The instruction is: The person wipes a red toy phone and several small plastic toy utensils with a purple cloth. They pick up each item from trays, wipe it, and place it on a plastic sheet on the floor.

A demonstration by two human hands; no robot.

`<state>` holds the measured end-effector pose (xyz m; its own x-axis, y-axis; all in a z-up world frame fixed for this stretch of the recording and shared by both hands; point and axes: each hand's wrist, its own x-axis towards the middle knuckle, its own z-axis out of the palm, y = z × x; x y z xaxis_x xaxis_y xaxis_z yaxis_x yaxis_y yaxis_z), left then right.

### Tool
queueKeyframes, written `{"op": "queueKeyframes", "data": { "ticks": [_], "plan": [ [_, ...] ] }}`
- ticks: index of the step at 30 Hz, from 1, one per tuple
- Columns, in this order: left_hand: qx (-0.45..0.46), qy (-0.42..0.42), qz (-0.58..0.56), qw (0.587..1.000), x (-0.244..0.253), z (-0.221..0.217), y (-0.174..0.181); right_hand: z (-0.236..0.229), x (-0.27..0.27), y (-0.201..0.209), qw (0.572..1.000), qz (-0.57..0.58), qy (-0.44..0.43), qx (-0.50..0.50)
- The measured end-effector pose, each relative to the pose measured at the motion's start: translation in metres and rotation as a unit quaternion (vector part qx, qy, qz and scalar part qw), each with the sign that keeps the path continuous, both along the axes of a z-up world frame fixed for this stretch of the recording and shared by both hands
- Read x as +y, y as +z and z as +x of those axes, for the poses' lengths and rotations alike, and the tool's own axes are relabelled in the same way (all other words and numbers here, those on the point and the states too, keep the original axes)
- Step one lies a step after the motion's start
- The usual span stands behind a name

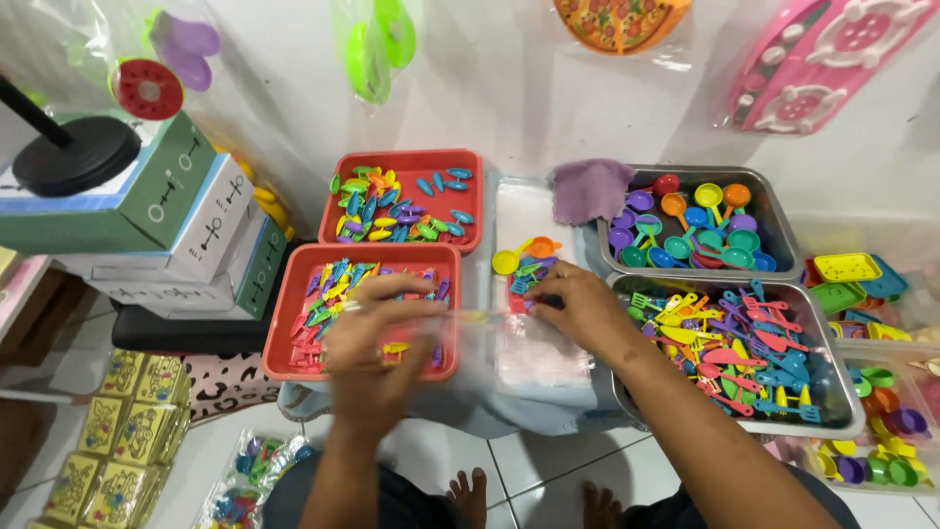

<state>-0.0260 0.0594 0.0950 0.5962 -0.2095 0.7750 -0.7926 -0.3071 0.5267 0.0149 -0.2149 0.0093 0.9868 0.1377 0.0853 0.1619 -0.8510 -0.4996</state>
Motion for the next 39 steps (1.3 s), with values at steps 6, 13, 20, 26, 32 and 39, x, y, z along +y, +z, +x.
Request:
{"op": "queueKeyframes", "data": {
  "ticks": [6, 13, 20, 26, 32, 39],
  "plan": [
    [0.254, -0.018, -0.274, 0.928, 0.027, -0.007, 0.0, -0.012, 0.003, 0.028, 0.982, 0.178, 0.027, -0.061],
    [0.182, 0.131, -0.078, 0.971, -0.004, -0.055, 0.054, -0.084, 0.024, 0.108, 0.878, 0.388, 0.258, 0.11],
    [0.279, -0.067, -0.174, 0.942, -0.01, -0.058, 0.047, -0.086, 0.023, 0.067, 0.85, 0.484, 0.007, 0.21],
    [0.454, -0.197, -0.21, 0.843, -0.025, -0.029, 0.009, -0.074, 0.015, 0.05, 0.813, 0.566, -0.012, 0.138],
    [0.421, -0.074, -0.179, 0.886, -0.035, -0.006, -0.026, -0.066, 0.028, 0.055, 0.911, 0.403, -0.035, -0.076],
    [0.446, -0.066, -0.179, 0.875, -0.041, -0.004, -0.042, -0.079, 0.029, 0.082, 0.955, 0.107, 0.045, -0.273]
  ]
}}
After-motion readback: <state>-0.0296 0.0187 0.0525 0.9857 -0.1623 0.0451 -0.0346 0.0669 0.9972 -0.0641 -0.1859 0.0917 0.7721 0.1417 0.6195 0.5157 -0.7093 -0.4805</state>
